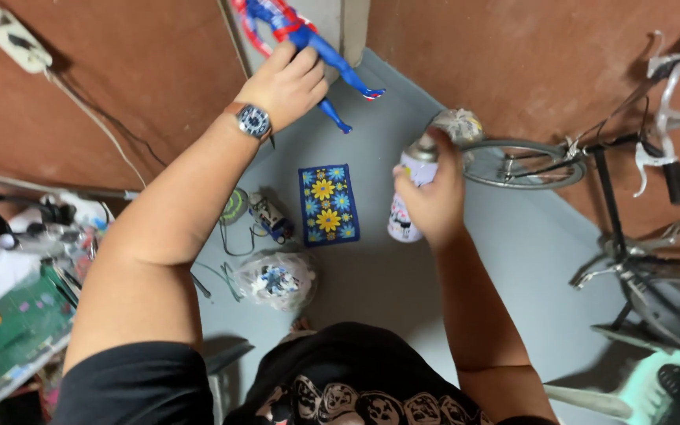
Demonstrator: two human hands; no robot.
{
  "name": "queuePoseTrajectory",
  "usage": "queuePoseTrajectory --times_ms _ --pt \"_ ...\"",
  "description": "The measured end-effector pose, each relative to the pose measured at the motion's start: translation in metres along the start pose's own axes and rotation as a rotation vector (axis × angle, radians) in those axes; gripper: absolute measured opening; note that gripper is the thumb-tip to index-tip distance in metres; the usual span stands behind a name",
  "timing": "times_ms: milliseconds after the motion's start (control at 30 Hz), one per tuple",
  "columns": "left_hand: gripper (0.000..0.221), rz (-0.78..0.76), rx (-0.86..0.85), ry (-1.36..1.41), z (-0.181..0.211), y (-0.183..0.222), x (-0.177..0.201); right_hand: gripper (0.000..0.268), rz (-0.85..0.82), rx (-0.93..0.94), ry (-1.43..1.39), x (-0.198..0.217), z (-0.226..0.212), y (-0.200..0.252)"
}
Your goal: Applying spray paint to an action figure while rotating it to ensure even coverage.
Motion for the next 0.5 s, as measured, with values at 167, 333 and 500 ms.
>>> queuePoseTrajectory --times_ms 167,333,500 --pt "0.01 -0.073 0.021 -0.063 -0.005 -0.004 0.002 0.064 0.083 0.1 -0.033 0.01 -0.011 -0.015" --pt "0.021 0.01 0.052 0.016 -0.01 0.006 0.006 0.06 0.121 0.204 -0.169 0.009 -0.015 -0.023" --pt "0.02 0.025 0.067 0.04 -0.011 0.013 0.0 0.056 0.008 0.219 -0.185 -0.015 -0.005 -0.003"
Point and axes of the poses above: each hand's wrist, its own y-axis away from the middle knuckle, its own x-axis out of the back of the hand, z = x × y, the point moved 6 cm from there along -y, towards the middle knuckle, and after that the axes turned 10 degrees about y, right-handed, at the moved point
